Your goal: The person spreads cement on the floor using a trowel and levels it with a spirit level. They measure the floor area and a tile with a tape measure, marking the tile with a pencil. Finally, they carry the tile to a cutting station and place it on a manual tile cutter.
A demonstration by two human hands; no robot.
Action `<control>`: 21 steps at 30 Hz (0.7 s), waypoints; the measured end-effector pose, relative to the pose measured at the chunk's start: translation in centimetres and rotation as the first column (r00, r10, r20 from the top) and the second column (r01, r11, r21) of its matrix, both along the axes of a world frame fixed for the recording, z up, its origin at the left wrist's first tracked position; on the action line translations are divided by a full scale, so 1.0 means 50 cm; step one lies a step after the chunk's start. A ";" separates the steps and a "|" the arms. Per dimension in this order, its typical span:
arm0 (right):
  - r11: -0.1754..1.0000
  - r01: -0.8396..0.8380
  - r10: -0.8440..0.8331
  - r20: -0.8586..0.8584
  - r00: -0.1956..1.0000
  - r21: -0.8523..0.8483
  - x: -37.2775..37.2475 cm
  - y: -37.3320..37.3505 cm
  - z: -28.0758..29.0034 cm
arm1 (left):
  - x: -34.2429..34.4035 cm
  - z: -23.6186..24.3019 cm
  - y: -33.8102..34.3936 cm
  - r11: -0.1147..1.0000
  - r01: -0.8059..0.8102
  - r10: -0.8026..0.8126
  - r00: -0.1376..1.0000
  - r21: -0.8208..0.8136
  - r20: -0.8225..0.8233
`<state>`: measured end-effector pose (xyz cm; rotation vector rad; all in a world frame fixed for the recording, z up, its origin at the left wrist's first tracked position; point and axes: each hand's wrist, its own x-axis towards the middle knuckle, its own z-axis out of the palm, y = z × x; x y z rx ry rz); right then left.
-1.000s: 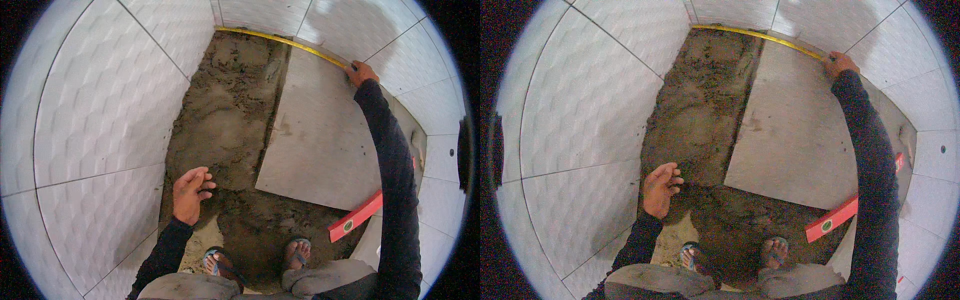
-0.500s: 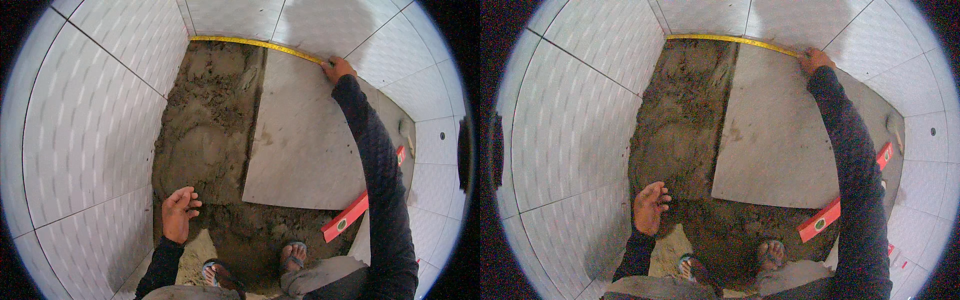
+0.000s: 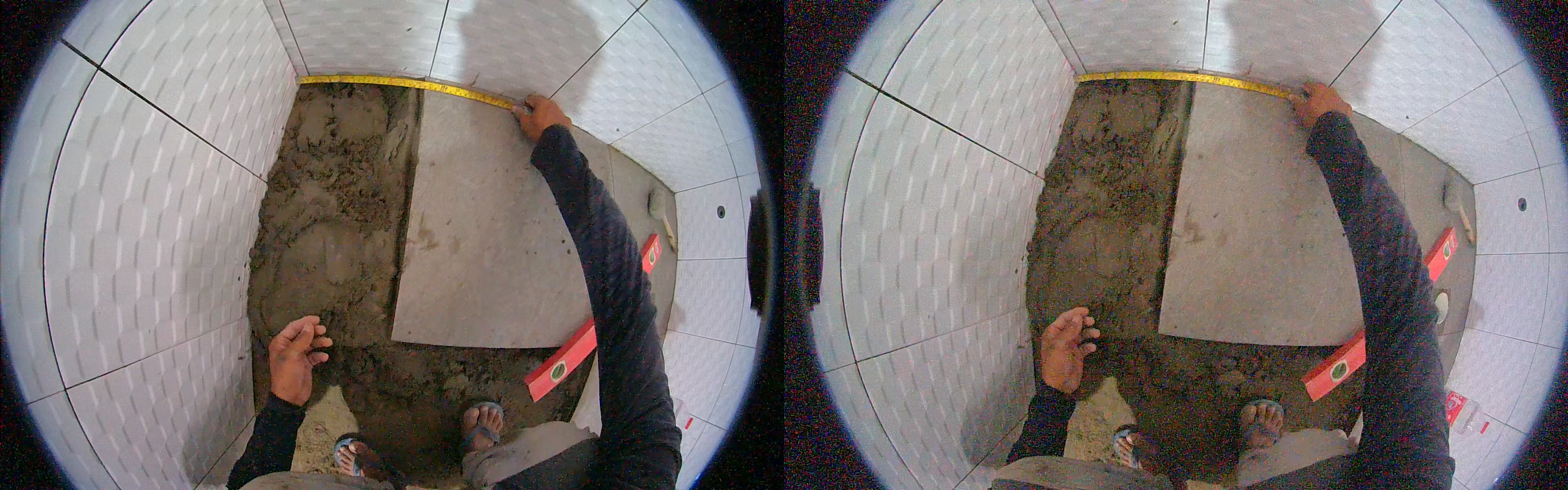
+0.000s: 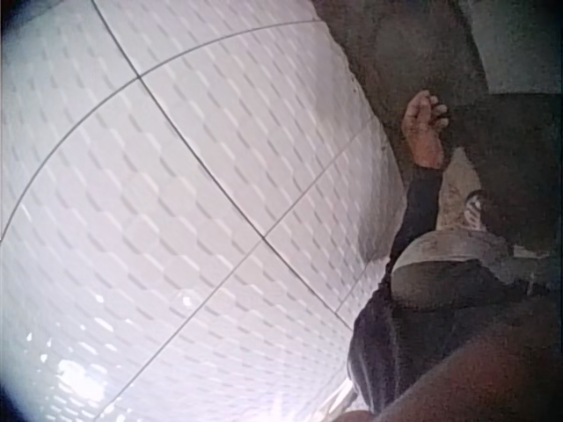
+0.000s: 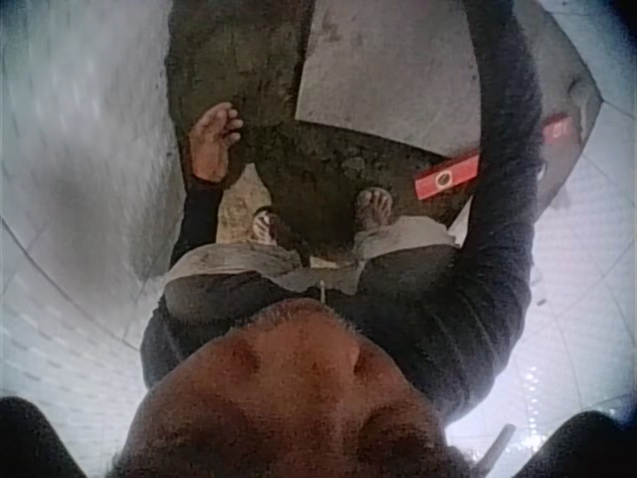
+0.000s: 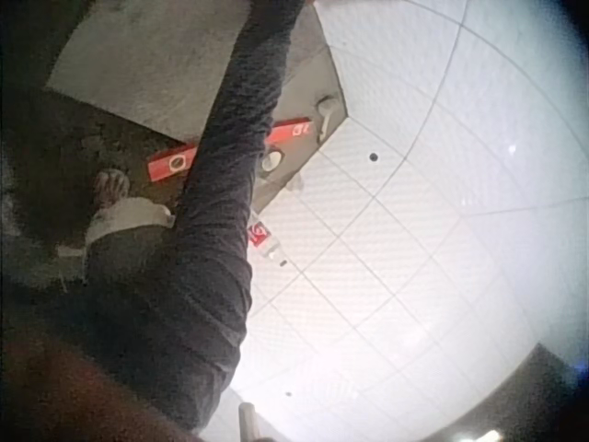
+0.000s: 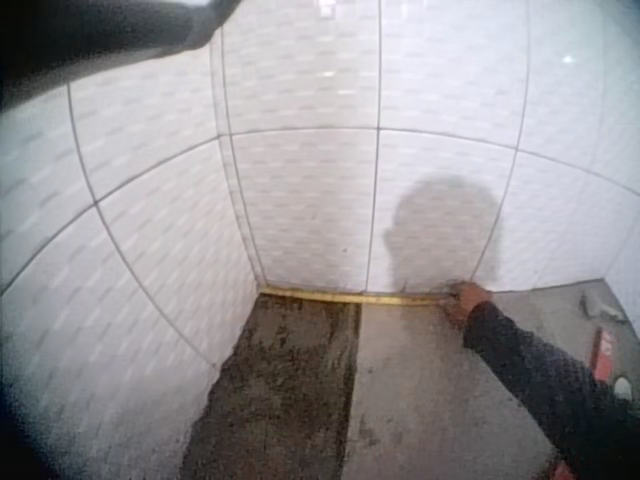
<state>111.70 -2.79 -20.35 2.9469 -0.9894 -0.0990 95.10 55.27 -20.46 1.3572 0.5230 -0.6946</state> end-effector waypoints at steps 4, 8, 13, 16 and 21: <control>1.000 -0.025 0.025 -0.033 0.999 -0.006 0.003 0.019 0.010 | 0.001 -0.002 -0.002 1.000 0.009 -0.009 1.000 0.011 0.012; 1.000 -0.020 0.020 -0.034 0.999 -0.014 0.002 0.015 0.010 | 0.003 -0.006 -0.008 1.000 0.009 -0.009 1.000 -0.010 0.014; 1.000 -0.015 0.015 -0.026 1.000 -0.011 0.002 0.008 0.008 | 0.005 -0.007 -0.012 1.000 0.010 -0.010 1.000 -0.012 0.006; 1.000 -0.013 0.013 -0.028 1.000 -0.004 0.002 0.011 0.011 | 0.006 -0.004 -0.012 1.000 0.010 -0.010 1.000 -0.003 0.007; 1.000 0.006 -0.006 -0.060 0.998 0.013 0.004 0.025 0.020 | 0.006 -0.003 -0.004 1.000 0.000 0.000 1.000 -0.004 0.015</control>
